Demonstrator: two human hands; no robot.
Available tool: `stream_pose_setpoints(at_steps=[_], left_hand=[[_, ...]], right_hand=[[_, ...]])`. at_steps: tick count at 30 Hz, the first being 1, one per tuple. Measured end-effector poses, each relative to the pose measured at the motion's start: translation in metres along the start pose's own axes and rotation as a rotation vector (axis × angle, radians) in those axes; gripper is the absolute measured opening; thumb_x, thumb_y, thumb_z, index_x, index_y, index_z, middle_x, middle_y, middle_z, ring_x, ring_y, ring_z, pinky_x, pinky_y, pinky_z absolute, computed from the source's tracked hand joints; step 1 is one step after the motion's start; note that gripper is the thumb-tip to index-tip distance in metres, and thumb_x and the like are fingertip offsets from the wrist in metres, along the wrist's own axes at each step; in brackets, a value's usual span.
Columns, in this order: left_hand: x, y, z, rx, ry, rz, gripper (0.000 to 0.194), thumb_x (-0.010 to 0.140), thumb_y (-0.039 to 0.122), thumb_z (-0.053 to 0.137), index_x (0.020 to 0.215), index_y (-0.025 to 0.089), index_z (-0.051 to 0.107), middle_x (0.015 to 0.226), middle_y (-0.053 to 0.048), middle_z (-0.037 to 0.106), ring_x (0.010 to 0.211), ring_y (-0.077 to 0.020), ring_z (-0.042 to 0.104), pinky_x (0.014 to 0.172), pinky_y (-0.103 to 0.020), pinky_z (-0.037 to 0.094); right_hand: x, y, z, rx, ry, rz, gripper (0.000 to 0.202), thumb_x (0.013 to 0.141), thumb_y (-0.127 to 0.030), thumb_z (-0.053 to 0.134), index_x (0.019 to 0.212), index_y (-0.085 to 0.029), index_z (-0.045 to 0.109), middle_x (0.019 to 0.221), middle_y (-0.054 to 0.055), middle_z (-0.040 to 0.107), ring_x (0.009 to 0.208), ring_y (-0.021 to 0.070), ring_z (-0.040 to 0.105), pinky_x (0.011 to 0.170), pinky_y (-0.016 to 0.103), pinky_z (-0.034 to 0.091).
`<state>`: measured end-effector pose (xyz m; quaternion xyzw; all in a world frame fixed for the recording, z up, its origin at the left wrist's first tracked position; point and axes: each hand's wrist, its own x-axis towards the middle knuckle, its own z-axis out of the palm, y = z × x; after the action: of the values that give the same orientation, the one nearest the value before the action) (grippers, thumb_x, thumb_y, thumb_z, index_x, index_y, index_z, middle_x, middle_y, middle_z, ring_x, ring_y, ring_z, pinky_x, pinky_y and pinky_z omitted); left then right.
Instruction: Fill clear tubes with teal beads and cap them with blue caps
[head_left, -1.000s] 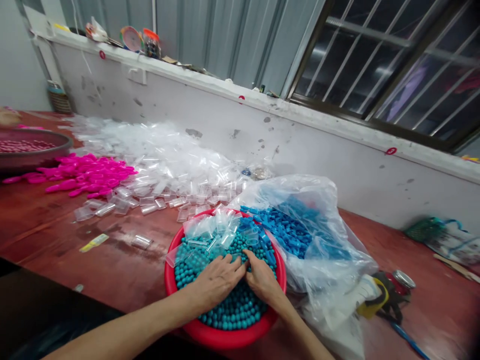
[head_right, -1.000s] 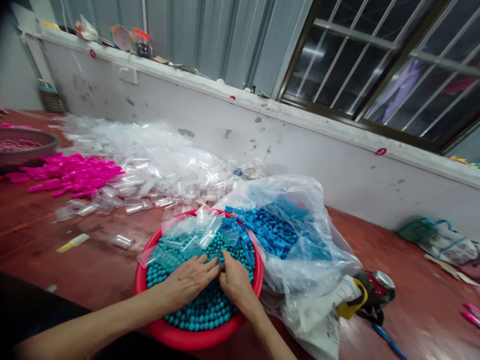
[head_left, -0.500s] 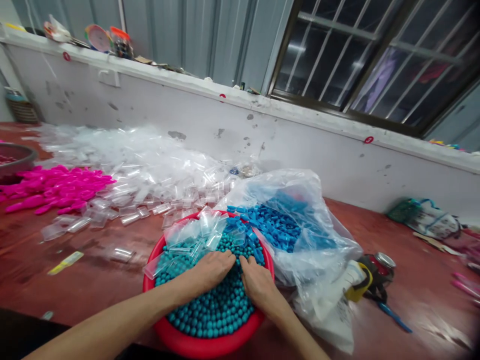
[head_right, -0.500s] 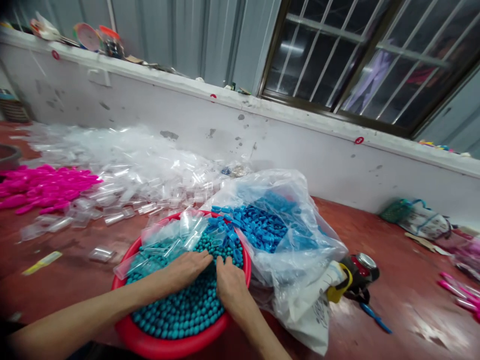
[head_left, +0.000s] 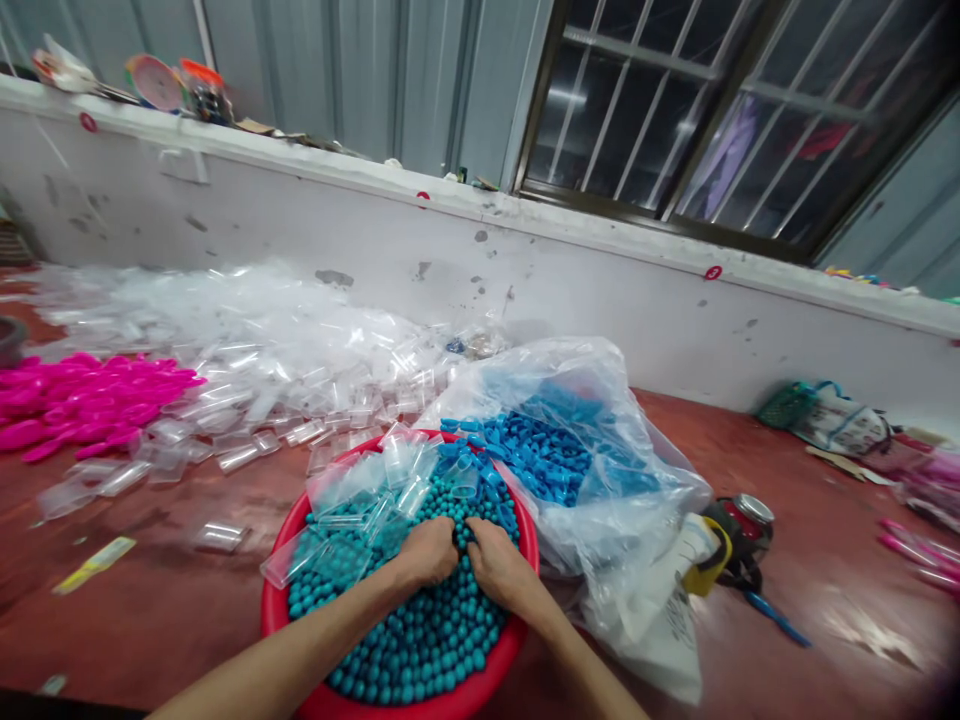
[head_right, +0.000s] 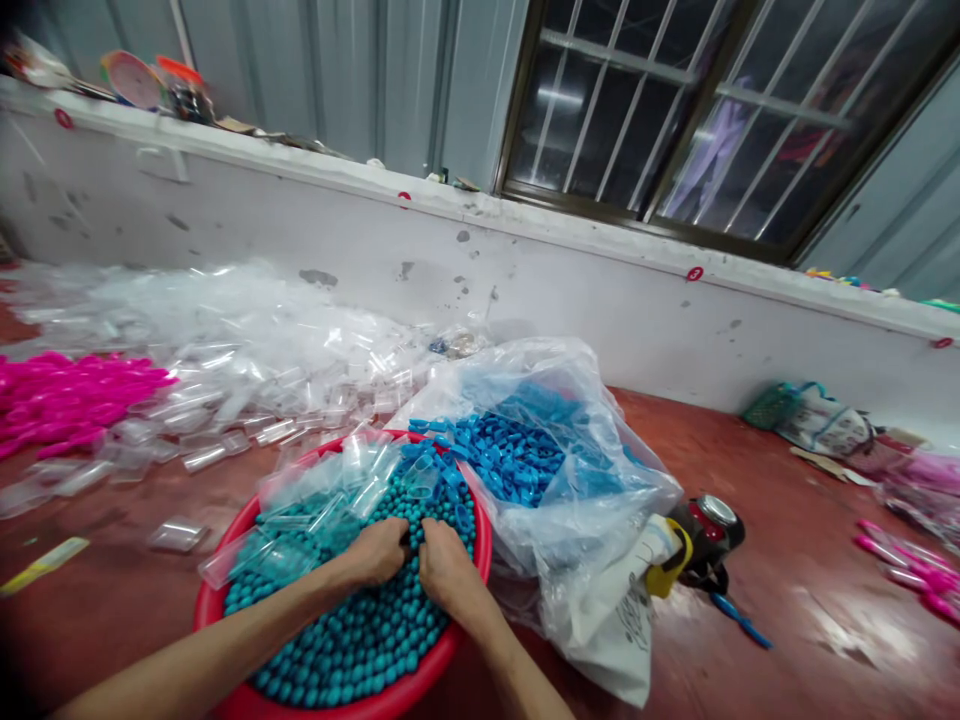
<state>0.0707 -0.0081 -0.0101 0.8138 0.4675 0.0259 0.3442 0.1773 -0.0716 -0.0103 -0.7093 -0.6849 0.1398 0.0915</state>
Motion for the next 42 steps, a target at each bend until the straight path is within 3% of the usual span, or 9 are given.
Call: stream_pose_setpoints(at_steps=[4, 7, 13, 17, 23, 27, 30, 35, 42], left_hand=[[0.003, -0.007, 0.006, -0.337, -0.015, -0.055, 0.011, 0.067, 0.013, 0.046, 0.069, 0.016, 0.056, 0.074, -0.005, 0.063, 0.076, -0.0202, 0.057, 0.066, -0.028, 0.040], [0.001, -0.009, 0.005, -0.586, -0.062, -0.075, 0.008, 0.068, 0.020, 0.048, 0.067, 0.016, 0.056, 0.060, 0.000, 0.058, 0.062, -0.0153, 0.053, 0.060, -0.026, 0.039], [-0.010, -0.014, -0.005, -0.947, -0.145, -0.010, 0.025, 0.058, 0.033, 0.064, 0.072, 0.014, 0.059, 0.065, -0.001, 0.060, 0.065, -0.0140, 0.054, 0.069, -0.028, 0.041], [-0.018, -0.019, -0.008, -0.945, -0.131, -0.010, 0.028, 0.060, 0.038, 0.063, 0.072, 0.013, 0.061, 0.070, -0.004, 0.062, 0.069, -0.0165, 0.056, 0.069, -0.029, 0.042], [-0.005, -0.013, -0.003, -0.619, 0.006, -0.189, 0.014, 0.058, 0.018, 0.068, 0.054, 0.012, 0.057, 0.075, -0.010, 0.062, 0.093, -0.0301, 0.053, 0.076, -0.035, 0.039], [0.014, 0.002, 0.004, -0.551, -0.033, -0.257, 0.025, 0.077, 0.026, 0.057, 0.098, 0.013, 0.057, 0.106, -0.009, 0.055, 0.099, -0.0218, 0.052, 0.081, -0.038, 0.043], [0.023, 0.005, 0.005, -0.624, -0.113, -0.259, 0.032, 0.083, 0.031, 0.048, 0.111, 0.016, 0.049, 0.111, -0.006, 0.053, 0.095, -0.0193, 0.055, 0.078, -0.038, 0.047], [0.016, -0.005, 0.000, -0.900, -0.182, -0.152, 0.018, 0.080, 0.022, 0.049, 0.093, 0.013, 0.056, 0.080, -0.002, 0.060, 0.072, -0.0137, 0.057, 0.065, -0.030, 0.047], [-0.013, -0.014, -0.011, -1.174, -0.140, -0.017, 0.021, 0.061, 0.023, 0.057, 0.080, 0.017, 0.055, 0.063, 0.004, 0.056, 0.058, -0.0106, 0.052, 0.054, -0.022, 0.037]], right_hand=[[-0.008, -0.002, -0.015, -0.010, 0.076, -0.052, 0.036, 0.083, -0.014, 0.035, 0.117, -0.019, 0.048, 0.107, 0.008, 0.058, 0.095, 0.0177, 0.056, 0.078, 0.025, 0.041], [-0.009, 0.002, -0.029, -0.140, 0.191, 0.042, 0.037, 0.084, -0.014, 0.033, 0.118, -0.022, 0.048, 0.111, 0.008, 0.056, 0.090, 0.0200, 0.058, 0.070, 0.028, 0.044], [0.001, 0.006, -0.025, -0.391, 0.159, 0.191, 0.037, 0.082, -0.007, 0.029, 0.109, -0.014, 0.053, 0.101, 0.015, 0.059, 0.078, 0.0250, 0.062, 0.058, 0.032, 0.044], [0.001, 0.008, -0.024, -0.389, 0.102, 0.123, 0.037, 0.082, -0.010, 0.033, 0.115, -0.014, 0.049, 0.097, 0.013, 0.060, 0.080, 0.0244, 0.061, 0.060, 0.031, 0.044], [-0.002, 0.018, -0.032, -0.263, 0.050, 0.024, 0.044, 0.081, -0.018, 0.039, 0.125, -0.021, 0.042, 0.101, 0.009, 0.062, 0.089, 0.0216, 0.059, 0.070, 0.029, 0.043], [-0.001, 0.019, -0.025, -0.080, 0.132, 0.051, 0.037, 0.082, -0.021, 0.038, 0.116, -0.023, 0.053, 0.102, 0.007, 0.063, 0.096, 0.0198, 0.057, 0.081, 0.028, 0.040], [-0.001, 0.021, -0.022, 0.116, 0.131, -0.014, 0.037, 0.079, -0.020, 0.042, 0.113, -0.016, 0.055, 0.103, 0.009, 0.062, 0.096, 0.0202, 0.056, 0.083, 0.029, 0.040], [-0.003, 0.025, -0.023, 0.428, 0.038, -0.141, 0.043, 0.076, -0.014, 0.042, 0.118, -0.019, 0.049, 0.072, -0.001, 0.062, 0.063, 0.0136, 0.057, 0.061, 0.024, 0.045], [-0.007, 0.010, -0.032, 0.179, 0.366, -0.231, 0.019, 0.078, -0.024, 0.051, 0.094, -0.020, 0.060, 0.090, 0.006, 0.057, 0.083, 0.0193, 0.055, 0.075, 0.032, 0.044]])
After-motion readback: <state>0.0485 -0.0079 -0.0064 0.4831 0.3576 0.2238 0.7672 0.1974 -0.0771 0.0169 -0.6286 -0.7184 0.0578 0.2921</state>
